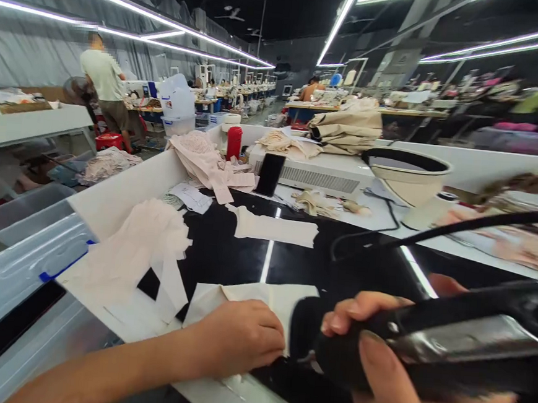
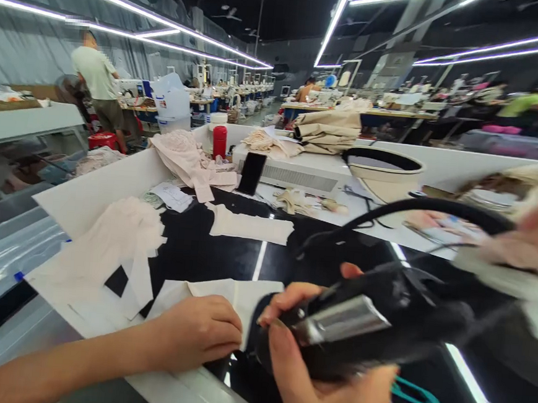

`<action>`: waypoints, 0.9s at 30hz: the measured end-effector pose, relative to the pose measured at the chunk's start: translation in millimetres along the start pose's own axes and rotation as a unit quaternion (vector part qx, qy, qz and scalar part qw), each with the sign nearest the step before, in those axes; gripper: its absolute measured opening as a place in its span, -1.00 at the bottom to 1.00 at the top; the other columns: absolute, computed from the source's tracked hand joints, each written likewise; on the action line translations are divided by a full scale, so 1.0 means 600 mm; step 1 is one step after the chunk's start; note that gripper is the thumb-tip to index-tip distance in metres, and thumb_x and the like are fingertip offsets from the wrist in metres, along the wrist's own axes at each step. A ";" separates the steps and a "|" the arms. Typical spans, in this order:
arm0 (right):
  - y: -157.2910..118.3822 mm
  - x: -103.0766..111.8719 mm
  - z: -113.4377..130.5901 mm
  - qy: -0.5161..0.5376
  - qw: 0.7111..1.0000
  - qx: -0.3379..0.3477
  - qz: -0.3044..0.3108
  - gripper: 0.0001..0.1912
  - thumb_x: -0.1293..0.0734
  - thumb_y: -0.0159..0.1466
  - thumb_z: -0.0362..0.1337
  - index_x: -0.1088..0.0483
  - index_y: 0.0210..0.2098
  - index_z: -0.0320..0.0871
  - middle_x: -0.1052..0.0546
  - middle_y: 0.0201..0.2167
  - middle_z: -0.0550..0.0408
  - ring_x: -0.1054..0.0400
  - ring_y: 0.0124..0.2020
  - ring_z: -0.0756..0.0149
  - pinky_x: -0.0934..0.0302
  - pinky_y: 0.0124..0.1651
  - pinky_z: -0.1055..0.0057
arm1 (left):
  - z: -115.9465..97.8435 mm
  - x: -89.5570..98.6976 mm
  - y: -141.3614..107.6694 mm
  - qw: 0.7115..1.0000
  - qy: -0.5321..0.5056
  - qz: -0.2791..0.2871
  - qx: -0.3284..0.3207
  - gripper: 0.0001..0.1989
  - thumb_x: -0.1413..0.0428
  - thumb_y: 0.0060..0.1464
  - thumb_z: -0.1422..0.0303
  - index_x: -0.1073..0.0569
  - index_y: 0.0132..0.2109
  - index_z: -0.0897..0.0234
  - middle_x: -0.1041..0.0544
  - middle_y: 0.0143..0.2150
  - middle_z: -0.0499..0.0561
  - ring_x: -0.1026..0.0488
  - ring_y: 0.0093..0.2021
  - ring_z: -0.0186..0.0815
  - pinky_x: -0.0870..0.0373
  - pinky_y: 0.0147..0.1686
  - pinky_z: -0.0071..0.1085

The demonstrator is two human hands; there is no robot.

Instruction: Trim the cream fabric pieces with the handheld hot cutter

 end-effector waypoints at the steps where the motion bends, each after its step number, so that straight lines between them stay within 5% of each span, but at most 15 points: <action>1: -0.004 -0.009 0.015 0.048 0.999 -0.016 -0.011 -0.33 -0.45 0.32 -0.18 -0.18 0.34 0.19 -0.44 -0.34 0.15 -0.42 -0.46 0.26 -0.49 -0.38 0.22 | -0.001 0.002 -0.004 1.000 -0.018 -0.008 0.005 -0.84 -0.10 0.38 0.44 -0.53 -0.20 0.32 -0.63 -0.16 -0.01 -0.55 -0.15 -0.32 -0.48 -0.06 -0.43; 7: -0.003 -0.021 0.022 0.097 0.995 -0.022 -0.014 -0.31 -0.50 0.28 -0.19 -0.18 0.31 0.12 -0.46 -0.33 0.19 -0.42 -0.42 0.29 -0.42 -0.38 0.29 | -0.002 0.007 -0.015 0.991 -0.120 -0.008 0.051 -0.82 -0.06 0.39 0.46 -0.55 -0.18 0.27 -0.60 -0.17 0.00 -0.52 -0.11 -0.31 -0.45 -0.06 -0.42; 27: -0.008 -0.032 0.022 0.140 0.990 -0.009 0.011 -0.39 -0.47 0.31 -0.25 -0.18 0.25 0.09 -0.47 -0.31 0.19 -0.43 -0.45 0.37 -0.41 -0.41 0.37 | 0.001 0.026 -0.007 0.989 -0.133 -0.003 0.060 -0.81 -0.01 0.44 0.46 -0.52 -0.14 0.31 -0.58 -0.18 0.01 -0.51 -0.11 -0.30 -0.45 -0.05 -0.43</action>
Point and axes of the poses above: each hand's wrist, its own y-axis towards the middle knuckle, its own x-axis out of the back of the hand, z = x × y, the point moved 1 cm from there along y, towards the middle knuckle
